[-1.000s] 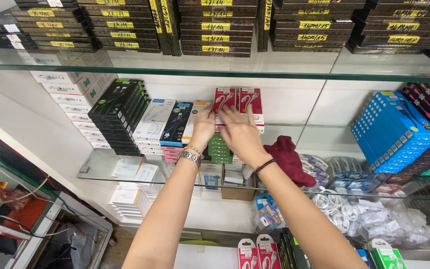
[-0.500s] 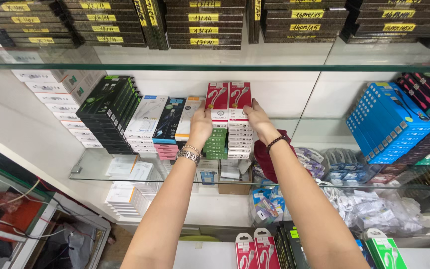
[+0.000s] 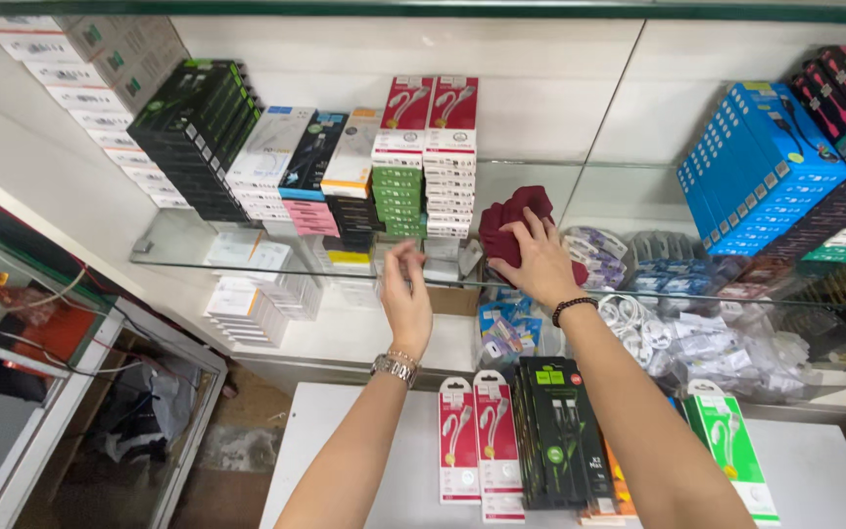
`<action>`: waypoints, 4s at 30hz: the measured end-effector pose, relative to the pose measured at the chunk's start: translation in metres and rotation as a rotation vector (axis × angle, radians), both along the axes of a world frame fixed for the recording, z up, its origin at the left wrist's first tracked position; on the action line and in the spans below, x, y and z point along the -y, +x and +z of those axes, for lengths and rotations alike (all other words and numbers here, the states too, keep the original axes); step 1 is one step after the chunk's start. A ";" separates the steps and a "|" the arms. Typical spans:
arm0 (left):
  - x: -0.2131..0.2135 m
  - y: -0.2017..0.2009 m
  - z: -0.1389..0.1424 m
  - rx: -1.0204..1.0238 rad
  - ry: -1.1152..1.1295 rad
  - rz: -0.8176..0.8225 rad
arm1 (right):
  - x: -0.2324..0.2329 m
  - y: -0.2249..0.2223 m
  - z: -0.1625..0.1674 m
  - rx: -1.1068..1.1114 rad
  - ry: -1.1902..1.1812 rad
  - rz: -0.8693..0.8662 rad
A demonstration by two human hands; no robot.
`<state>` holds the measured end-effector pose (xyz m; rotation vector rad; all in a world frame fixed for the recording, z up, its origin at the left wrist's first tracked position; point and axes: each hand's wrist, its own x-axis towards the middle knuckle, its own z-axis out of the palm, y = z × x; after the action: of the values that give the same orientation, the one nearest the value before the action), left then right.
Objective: The person wipes a glass shelf with a maroon cloth and then places multiple small product boxes onto the shelf one by one. They handle red, green, black, and orange boxes, arranging them in neat stacks on the glass shelf.
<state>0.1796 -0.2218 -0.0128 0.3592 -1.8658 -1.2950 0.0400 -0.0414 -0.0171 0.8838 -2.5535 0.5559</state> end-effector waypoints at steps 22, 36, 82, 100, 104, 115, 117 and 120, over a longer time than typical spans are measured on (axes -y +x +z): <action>-0.106 0.077 -0.131 0.569 0.372 -0.190 | -0.130 0.100 -0.006 1.081 -1.203 0.358; -0.129 0.073 -0.050 0.232 0.861 -0.493 | -0.056 0.123 0.006 0.293 -0.615 0.035; -0.049 0.042 -0.012 -0.467 0.959 0.015 | -0.035 0.154 -0.012 1.507 -1.304 0.358; 0.053 0.013 0.039 -0.173 0.845 -0.225 | 0.018 0.096 0.091 0.193 -0.255 0.672; 0.083 -0.024 0.087 -0.177 0.739 -0.420 | 0.063 0.129 0.105 -0.176 0.048 0.626; 0.108 -0.093 0.114 0.164 0.325 -0.289 | 0.162 0.009 0.126 -0.447 -0.006 0.202; 0.108 -0.100 0.104 0.097 0.248 -0.331 | 0.167 -0.003 0.120 -0.450 0.021 0.162; 0.107 -0.107 0.096 0.080 0.176 -0.333 | 0.171 -0.010 0.115 -0.431 0.024 0.125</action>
<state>0.0727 -0.3292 0.0835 0.1975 -1.9413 -1.6973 0.0300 -0.2123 0.0983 1.0484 -2.1314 0.3261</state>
